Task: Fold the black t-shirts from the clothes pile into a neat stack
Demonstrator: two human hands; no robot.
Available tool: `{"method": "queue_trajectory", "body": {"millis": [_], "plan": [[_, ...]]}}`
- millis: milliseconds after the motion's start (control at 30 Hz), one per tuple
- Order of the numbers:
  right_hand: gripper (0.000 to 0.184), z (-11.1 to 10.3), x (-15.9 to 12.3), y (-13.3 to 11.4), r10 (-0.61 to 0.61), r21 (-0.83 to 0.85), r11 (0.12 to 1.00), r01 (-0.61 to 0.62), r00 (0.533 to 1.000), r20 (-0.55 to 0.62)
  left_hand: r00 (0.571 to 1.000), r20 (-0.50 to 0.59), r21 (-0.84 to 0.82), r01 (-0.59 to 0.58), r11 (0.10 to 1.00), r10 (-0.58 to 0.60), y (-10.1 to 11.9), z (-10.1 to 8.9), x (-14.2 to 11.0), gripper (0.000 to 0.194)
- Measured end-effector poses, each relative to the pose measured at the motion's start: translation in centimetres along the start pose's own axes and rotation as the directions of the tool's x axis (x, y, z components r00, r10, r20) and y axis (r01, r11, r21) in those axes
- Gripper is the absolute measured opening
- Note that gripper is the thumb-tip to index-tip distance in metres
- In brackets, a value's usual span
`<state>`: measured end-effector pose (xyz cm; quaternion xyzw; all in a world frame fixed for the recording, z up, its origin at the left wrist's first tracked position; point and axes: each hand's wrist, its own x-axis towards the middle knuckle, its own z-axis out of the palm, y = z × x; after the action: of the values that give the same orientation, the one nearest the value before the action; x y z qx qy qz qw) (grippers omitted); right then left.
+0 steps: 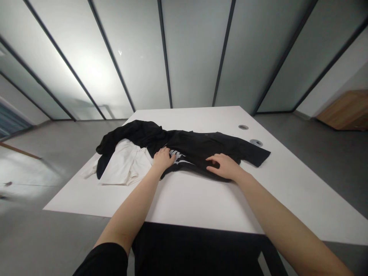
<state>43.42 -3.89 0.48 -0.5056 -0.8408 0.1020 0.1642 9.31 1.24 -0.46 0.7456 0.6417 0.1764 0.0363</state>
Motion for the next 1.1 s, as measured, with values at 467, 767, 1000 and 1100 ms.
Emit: {"method": "queue_trajectory", "body": {"millis": [467,767,1000,1100], "plan": [[0.058,-1.9,-2.4,9.0,0.733,-0.067,0.629,-0.774,0.620,-0.281,0.996,-0.039,-0.050,0.083,0.995,-0.085,-0.3,-1.1,0.1,0.037],[0.054,-1.0,-0.4,4.8,0.427,0.691,0.688,-0.219,0.893,-0.143,0.995,0.093,-0.467,0.024,0.884,0.022,0.5,-2.0,0.1,0.045],[0.113,-0.7,-1.0,2.9,0.280,0.688,0.714,-0.130,0.954,-0.110,0.965,0.183,-0.975,0.203,0.094,-0.187,1.8,-0.7,1.3,0.035],[0.104,-0.7,-1.4,2.6,0.205,0.456,0.881,-0.128,0.971,-0.123,0.942,0.199,-0.979,0.203,-0.013,-0.272,1.4,-0.4,1.7,0.050]]}}
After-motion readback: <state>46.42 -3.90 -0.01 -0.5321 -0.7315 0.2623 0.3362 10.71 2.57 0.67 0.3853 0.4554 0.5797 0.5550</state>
